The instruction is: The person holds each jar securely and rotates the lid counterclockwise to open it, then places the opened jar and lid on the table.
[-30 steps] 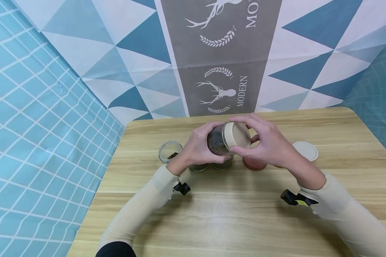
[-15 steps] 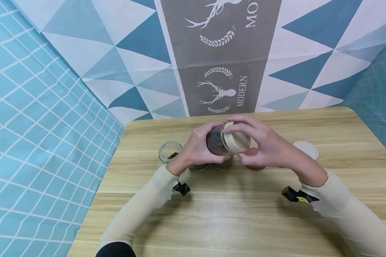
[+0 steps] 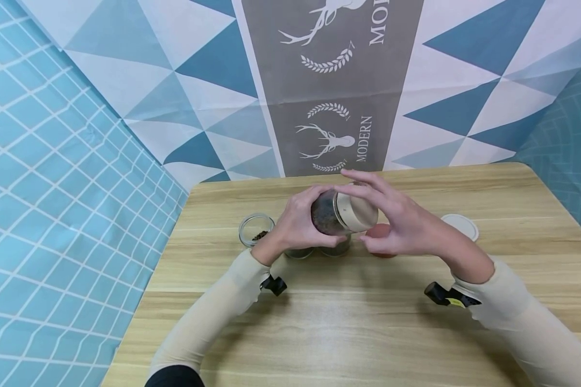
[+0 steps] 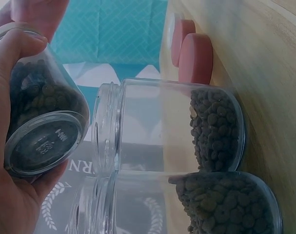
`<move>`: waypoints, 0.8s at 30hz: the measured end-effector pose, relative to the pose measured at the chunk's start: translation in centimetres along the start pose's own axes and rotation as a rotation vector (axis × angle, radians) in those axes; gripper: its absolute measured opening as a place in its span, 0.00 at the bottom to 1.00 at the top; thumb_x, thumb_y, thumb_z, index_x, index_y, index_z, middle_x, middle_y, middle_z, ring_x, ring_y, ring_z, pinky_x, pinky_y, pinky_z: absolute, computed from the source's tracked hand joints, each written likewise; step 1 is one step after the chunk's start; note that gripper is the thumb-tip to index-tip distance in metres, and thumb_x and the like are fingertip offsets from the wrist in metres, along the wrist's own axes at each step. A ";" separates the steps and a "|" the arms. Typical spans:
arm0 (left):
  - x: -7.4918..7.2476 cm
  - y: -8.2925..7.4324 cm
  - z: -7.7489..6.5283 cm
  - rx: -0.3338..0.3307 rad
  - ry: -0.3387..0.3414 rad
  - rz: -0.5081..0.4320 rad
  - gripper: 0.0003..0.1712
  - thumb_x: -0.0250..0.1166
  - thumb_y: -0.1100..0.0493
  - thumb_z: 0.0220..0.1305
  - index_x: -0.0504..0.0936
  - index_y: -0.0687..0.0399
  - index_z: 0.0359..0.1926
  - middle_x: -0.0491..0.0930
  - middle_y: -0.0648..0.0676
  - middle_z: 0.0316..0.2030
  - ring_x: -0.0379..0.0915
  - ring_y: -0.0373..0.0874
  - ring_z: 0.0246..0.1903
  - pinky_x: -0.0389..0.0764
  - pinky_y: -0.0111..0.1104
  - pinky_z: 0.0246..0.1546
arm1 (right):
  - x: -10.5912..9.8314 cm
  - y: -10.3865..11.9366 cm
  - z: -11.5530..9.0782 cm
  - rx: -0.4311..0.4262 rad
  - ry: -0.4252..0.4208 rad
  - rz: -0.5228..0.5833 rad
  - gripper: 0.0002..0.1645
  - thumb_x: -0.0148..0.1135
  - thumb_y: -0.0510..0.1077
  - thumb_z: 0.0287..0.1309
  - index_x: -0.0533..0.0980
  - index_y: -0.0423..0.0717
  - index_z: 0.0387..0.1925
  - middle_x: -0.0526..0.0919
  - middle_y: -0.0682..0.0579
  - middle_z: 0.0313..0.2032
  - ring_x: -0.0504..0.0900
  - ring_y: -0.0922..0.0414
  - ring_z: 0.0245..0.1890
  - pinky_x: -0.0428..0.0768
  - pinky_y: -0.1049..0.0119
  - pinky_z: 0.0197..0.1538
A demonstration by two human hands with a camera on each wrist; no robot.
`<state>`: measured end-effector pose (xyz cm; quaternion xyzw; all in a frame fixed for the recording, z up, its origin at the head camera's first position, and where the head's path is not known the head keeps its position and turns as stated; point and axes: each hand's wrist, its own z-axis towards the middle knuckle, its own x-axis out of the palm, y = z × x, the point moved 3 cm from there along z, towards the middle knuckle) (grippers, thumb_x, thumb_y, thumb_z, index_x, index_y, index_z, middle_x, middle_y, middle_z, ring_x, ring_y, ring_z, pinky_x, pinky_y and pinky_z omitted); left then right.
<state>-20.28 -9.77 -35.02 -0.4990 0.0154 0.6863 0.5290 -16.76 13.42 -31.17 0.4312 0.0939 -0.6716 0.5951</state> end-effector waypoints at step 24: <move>-0.1 -0.1 -0.1 -0.014 -0.007 0.011 0.57 0.90 0.49 0.41 0.79 0.64 0.72 0.89 0.62 0.62 0.89 0.54 0.59 0.91 0.44 0.63 | 0.3 0.9 0.4 0.399 -0.142 0.049 0.42 0.86 0.42 0.55 0.81 0.50 0.72 0.85 0.43 0.65 0.88 0.45 0.56 0.91 0.70 0.35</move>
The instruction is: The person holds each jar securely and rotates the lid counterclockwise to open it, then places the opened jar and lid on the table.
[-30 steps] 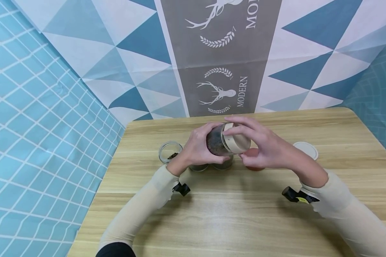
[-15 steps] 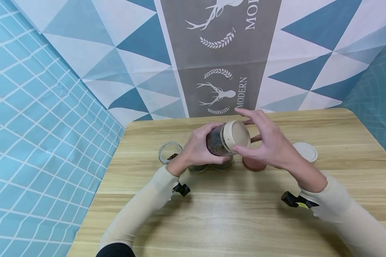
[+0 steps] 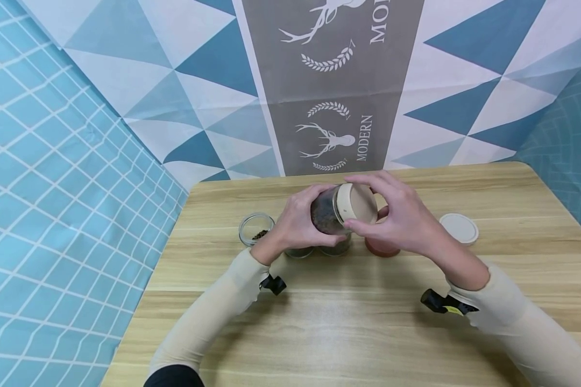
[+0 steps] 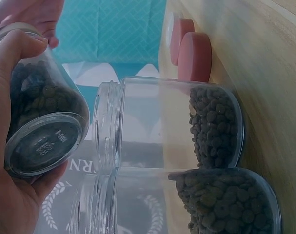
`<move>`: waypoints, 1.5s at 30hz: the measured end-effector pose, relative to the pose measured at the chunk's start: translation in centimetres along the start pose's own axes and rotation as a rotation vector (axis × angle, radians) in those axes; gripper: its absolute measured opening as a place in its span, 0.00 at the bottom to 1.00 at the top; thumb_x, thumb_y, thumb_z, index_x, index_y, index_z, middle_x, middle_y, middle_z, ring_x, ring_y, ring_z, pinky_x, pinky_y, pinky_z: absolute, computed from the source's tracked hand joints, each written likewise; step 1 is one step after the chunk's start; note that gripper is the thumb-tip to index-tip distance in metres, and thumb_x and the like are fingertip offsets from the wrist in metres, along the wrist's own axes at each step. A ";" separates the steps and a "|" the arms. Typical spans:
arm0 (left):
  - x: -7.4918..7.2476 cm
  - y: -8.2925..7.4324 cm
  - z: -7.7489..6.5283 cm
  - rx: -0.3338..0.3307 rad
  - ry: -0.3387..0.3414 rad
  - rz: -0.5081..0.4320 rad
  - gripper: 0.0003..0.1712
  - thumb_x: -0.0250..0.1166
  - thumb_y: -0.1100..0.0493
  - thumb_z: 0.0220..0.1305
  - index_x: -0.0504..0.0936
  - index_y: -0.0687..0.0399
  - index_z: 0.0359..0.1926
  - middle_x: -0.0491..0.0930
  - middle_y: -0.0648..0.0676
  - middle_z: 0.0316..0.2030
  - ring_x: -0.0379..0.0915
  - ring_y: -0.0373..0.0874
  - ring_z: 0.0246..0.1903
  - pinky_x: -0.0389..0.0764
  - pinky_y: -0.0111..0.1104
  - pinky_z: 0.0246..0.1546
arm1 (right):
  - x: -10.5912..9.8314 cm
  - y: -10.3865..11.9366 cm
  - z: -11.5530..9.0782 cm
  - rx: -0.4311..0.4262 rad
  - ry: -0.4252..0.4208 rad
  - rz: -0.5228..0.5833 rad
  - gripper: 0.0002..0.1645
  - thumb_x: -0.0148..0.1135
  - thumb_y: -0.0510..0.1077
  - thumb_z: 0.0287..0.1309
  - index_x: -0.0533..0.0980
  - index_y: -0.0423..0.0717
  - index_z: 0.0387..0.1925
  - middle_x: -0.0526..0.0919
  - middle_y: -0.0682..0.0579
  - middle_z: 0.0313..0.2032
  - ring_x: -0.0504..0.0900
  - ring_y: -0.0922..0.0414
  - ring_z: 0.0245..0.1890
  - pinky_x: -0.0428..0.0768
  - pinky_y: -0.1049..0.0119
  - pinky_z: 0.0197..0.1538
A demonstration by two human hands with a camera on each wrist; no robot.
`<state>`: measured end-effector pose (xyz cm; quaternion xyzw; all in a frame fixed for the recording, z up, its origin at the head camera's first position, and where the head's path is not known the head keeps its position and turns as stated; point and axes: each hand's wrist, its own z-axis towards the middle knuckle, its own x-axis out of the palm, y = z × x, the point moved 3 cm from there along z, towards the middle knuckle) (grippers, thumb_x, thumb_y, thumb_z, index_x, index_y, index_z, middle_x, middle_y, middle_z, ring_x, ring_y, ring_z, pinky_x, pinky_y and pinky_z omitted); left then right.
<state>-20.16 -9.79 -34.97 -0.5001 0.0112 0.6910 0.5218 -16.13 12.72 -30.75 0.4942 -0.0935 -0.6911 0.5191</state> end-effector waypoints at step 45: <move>-0.3 0.6 -0.4 -0.042 -0.006 -0.042 0.58 0.91 0.49 0.40 0.79 0.61 0.73 0.88 0.60 0.66 0.87 0.54 0.63 0.89 0.47 0.66 | -2.2 -1.2 -0.5 -0.196 0.073 -0.061 0.47 0.81 0.28 0.48 0.81 0.51 0.72 0.78 0.45 0.77 0.82 0.49 0.70 0.74 0.80 0.62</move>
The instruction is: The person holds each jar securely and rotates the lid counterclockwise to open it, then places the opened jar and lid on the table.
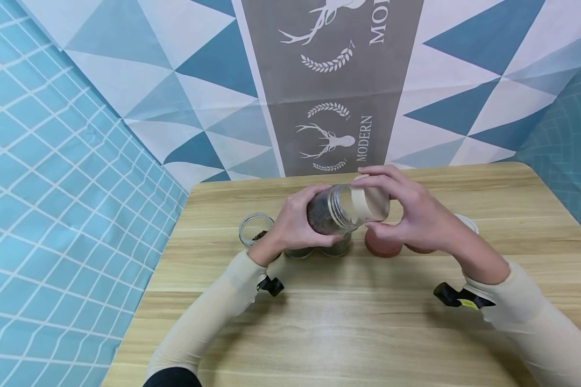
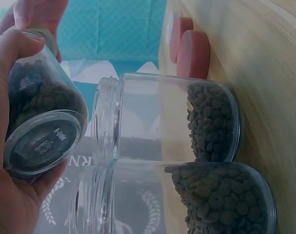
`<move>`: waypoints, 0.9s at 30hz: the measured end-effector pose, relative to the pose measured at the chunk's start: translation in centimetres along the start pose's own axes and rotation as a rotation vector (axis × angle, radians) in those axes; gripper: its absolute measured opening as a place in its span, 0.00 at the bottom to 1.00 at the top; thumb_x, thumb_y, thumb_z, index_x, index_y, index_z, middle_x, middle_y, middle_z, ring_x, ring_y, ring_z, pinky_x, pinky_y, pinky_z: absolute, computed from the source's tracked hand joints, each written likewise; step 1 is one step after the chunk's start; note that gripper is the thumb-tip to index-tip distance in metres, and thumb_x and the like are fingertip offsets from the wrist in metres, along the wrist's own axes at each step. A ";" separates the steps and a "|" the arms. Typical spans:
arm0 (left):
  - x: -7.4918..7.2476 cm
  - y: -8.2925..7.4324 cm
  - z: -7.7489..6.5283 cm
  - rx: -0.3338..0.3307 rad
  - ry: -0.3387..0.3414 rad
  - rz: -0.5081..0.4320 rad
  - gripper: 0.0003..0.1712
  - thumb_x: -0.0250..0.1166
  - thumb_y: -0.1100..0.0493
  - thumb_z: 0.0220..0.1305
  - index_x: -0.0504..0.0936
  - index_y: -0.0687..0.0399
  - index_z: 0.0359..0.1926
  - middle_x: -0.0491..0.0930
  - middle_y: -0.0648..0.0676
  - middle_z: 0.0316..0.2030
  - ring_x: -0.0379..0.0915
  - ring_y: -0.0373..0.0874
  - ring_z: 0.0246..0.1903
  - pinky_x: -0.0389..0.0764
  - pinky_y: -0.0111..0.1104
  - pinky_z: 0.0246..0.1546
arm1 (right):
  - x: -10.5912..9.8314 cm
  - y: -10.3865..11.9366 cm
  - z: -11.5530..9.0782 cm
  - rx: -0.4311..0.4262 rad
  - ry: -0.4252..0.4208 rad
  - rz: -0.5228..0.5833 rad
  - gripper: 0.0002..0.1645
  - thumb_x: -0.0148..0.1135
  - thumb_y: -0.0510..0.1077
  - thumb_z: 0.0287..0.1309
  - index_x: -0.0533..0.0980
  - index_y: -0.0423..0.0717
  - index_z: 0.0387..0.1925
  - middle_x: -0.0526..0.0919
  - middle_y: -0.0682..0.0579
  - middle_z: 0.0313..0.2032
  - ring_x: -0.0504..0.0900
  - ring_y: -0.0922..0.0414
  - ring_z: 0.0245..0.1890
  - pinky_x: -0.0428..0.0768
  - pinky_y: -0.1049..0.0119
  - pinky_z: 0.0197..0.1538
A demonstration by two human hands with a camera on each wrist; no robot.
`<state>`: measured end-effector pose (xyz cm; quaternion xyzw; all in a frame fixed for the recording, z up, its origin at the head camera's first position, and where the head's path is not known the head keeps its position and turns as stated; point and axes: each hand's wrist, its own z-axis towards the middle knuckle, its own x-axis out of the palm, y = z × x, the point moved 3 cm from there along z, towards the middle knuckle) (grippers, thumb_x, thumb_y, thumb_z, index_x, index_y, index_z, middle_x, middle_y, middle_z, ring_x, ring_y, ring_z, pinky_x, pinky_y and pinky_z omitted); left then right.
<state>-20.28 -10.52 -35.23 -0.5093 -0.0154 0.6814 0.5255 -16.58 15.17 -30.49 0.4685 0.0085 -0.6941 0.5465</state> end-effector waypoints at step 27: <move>-0.5 -0.1 -0.2 -0.020 -0.011 -0.005 0.57 0.91 0.51 0.39 0.79 0.61 0.73 0.89 0.61 0.64 0.88 0.56 0.62 0.90 0.49 0.65 | -5.4 -4.8 -2.4 0.194 -0.100 -0.096 0.48 0.80 0.25 0.49 0.80 0.47 0.74 0.77 0.41 0.76 0.69 0.80 0.66 0.76 0.92 0.53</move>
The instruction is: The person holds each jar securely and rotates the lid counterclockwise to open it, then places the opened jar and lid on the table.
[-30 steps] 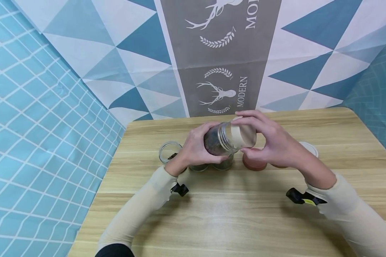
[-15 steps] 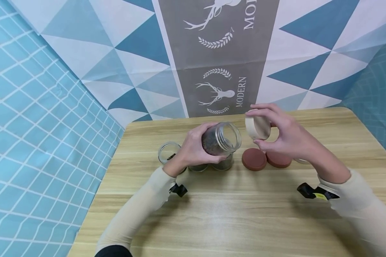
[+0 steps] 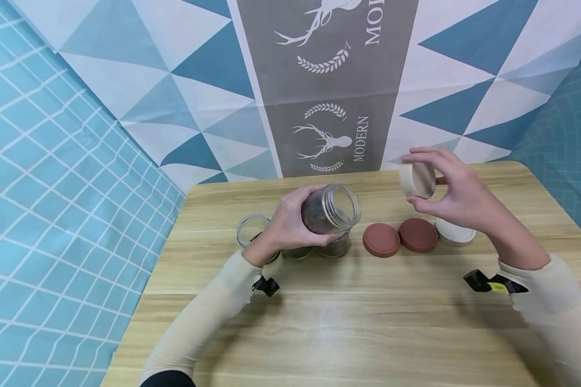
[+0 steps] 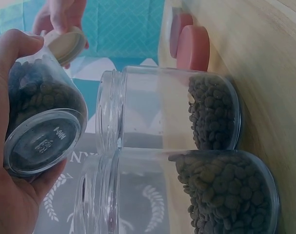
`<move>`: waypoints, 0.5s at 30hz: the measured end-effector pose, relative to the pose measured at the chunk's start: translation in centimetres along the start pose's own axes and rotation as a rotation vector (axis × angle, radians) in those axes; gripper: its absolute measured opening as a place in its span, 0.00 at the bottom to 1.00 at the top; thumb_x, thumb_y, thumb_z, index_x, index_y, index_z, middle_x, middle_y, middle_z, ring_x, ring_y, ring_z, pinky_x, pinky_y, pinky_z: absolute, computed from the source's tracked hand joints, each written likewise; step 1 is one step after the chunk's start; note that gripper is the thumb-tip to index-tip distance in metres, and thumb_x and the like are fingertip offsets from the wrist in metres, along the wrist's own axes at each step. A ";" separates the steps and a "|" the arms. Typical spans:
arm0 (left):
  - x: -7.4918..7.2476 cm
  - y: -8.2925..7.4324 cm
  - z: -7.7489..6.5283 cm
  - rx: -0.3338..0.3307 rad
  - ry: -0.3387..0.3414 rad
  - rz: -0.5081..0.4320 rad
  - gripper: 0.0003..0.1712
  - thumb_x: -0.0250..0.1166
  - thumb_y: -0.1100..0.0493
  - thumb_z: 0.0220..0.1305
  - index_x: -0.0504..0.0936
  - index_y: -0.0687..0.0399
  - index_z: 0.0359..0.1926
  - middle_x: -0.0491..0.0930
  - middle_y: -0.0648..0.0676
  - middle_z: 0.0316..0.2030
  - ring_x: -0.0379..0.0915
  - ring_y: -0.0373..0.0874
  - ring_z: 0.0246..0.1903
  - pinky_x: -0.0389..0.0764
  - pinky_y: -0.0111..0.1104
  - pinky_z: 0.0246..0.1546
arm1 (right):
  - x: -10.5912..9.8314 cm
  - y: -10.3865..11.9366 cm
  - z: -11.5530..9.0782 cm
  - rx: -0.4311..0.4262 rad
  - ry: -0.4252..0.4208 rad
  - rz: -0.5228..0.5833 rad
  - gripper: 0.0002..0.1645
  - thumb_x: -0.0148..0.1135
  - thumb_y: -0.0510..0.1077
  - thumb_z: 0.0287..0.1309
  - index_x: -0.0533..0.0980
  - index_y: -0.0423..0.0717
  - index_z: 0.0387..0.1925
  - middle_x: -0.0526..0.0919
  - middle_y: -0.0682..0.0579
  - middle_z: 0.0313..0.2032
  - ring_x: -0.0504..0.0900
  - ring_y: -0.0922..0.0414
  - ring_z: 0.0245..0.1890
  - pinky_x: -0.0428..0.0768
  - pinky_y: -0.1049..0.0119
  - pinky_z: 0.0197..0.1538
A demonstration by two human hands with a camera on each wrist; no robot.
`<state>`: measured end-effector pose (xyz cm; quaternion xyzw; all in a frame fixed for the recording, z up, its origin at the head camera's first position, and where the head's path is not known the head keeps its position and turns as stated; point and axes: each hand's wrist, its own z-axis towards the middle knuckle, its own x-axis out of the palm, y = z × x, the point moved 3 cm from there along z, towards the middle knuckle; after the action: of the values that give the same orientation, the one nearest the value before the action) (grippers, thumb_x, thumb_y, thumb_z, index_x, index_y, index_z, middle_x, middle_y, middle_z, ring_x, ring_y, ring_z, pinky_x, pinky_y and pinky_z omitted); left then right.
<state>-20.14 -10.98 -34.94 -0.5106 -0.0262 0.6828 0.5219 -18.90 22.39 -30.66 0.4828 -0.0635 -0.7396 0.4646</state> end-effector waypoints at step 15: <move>0.0 0.3 -0.1 0.013 0.002 -0.002 0.58 0.91 0.50 0.38 0.80 0.62 0.72 0.89 0.62 0.64 0.88 0.57 0.63 0.90 0.50 0.66 | -0.8 -2.1 0.2 -0.023 0.110 -0.122 0.47 0.86 0.29 0.43 0.84 0.48 0.69 0.81 0.40 0.73 0.78 0.61 0.65 0.74 0.77 0.47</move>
<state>-20.27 -11.15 -35.11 -0.5080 -0.0217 0.6819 0.5258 -20.34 24.14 -31.13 0.5202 0.0001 -0.7396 0.4271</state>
